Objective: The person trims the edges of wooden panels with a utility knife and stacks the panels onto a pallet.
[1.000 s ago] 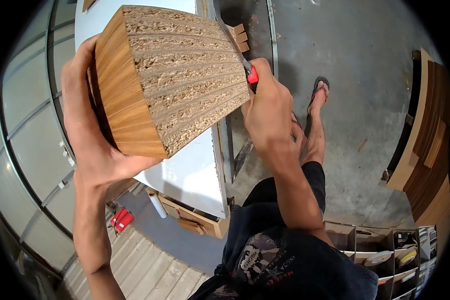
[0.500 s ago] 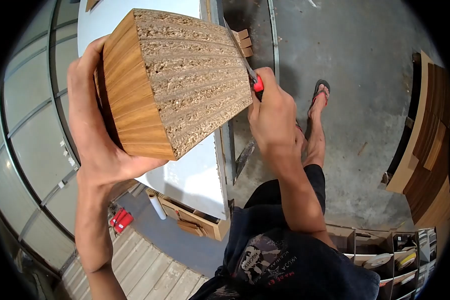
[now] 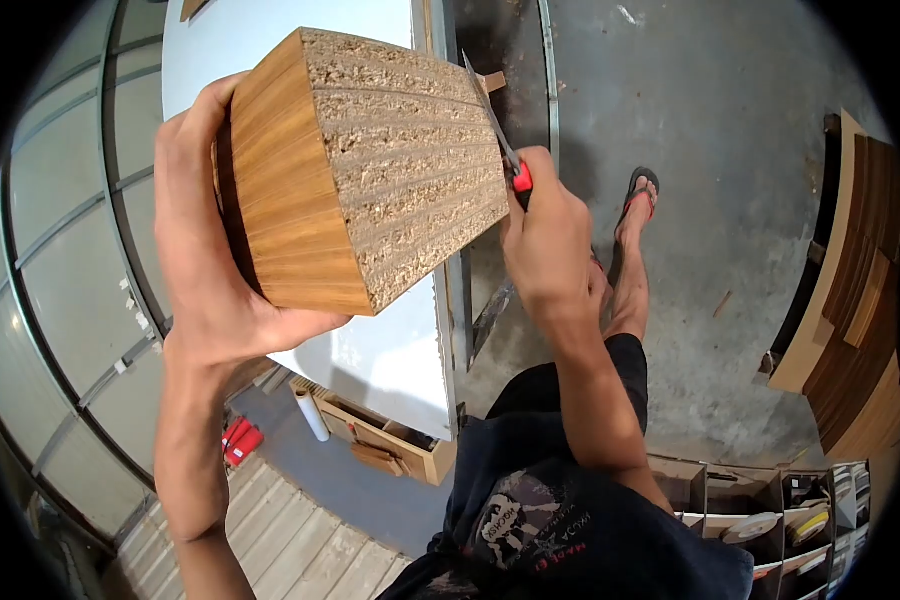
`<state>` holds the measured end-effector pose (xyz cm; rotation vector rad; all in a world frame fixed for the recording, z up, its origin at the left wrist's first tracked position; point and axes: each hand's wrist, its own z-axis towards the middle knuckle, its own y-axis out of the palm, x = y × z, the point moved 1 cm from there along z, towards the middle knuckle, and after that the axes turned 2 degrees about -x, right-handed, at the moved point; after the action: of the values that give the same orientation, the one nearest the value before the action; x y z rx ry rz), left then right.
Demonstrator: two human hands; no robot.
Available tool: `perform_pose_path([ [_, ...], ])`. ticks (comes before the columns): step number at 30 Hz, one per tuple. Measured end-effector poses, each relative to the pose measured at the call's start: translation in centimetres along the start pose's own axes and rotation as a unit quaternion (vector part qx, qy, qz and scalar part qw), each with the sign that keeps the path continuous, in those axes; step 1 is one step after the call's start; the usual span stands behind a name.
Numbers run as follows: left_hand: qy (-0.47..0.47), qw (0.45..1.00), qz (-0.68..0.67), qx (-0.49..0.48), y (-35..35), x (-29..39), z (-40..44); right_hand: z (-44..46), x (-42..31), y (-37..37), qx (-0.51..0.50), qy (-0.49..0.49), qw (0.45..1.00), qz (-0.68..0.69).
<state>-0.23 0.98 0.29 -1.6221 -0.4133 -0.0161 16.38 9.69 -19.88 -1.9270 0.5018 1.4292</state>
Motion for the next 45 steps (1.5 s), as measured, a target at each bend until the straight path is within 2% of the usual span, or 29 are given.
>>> perform_pose_path([
  [6,0.002,1.000,-0.002,0.004,0.1,-0.2,-0.1,3.7,-0.1,0.3,0.001,-0.042,0.999,0.009],
  [10,0.008,1.000,0.000,0.008,0.1,0.3,0.4,3.4,0.4,0.7,0.010,0.021,0.999,0.039],
  [12,0.006,1.000,0.007,0.016,0.1,0.6,0.5,2.6,3.5,1.4,-0.013,0.103,0.949,0.297],
  [13,0.004,1.000,0.011,0.023,0.1,0.7,0.4,2.3,2.0,-0.4,-0.066,0.218,0.872,0.434],
  [16,0.007,0.998,0.020,0.060,0.0,0.7,0.8,1.8,0.9,-1.8,-0.183,0.238,0.773,0.558],
  [17,0.014,0.997,0.030,0.064,-0.1,0.7,0.8,1.7,-0.3,-2.4,-0.209,0.249,0.791,0.518],
  [18,0.005,0.997,0.041,0.060,-0.3,0.9,0.9,1.6,-0.1,-2.6,-0.227,0.265,0.786,0.510],
  [22,-0.028,0.997,0.025,0.070,-1.0,1.0,0.3,1.8,-1.3,-4.4,-0.122,0.360,0.805,0.454],
  [25,-0.035,0.996,-0.006,0.082,-1.8,1.1,-0.2,0.6,0.9,-8.3,-0.146,0.403,0.799,0.422],
  [27,-0.017,0.993,0.027,0.117,-1.9,1.0,-0.3,-0.6,-1.6,-12.1,-0.157,0.386,0.817,0.399],
  [29,-0.002,0.989,0.035,0.143,-2.0,1.1,-0.8,-0.8,-1.2,-15.9,-0.195,0.398,0.837,0.321],
  [32,0.006,0.987,0.042,0.154,-2.3,1.2,-1.0,-0.1,-3.3,-18.4,-0.252,0.375,0.831,0.324],
  [38,0.000,0.988,0.052,0.146,-1.5,1.2,-1.6,4.2,-10.0,-15.1,-0.343,0.394,0.799,0.296],
  [41,-0.007,0.990,0.039,0.139,-1.7,1.2,-1.7,5.8,-13.2,-12.5,-0.369,0.449,0.750,0.315],
  [45,0.005,0.987,0.011,0.158,-1.7,0.7,-1.7,7.2,-16.2,-10.0,-0.427,0.477,0.723,0.258],
])
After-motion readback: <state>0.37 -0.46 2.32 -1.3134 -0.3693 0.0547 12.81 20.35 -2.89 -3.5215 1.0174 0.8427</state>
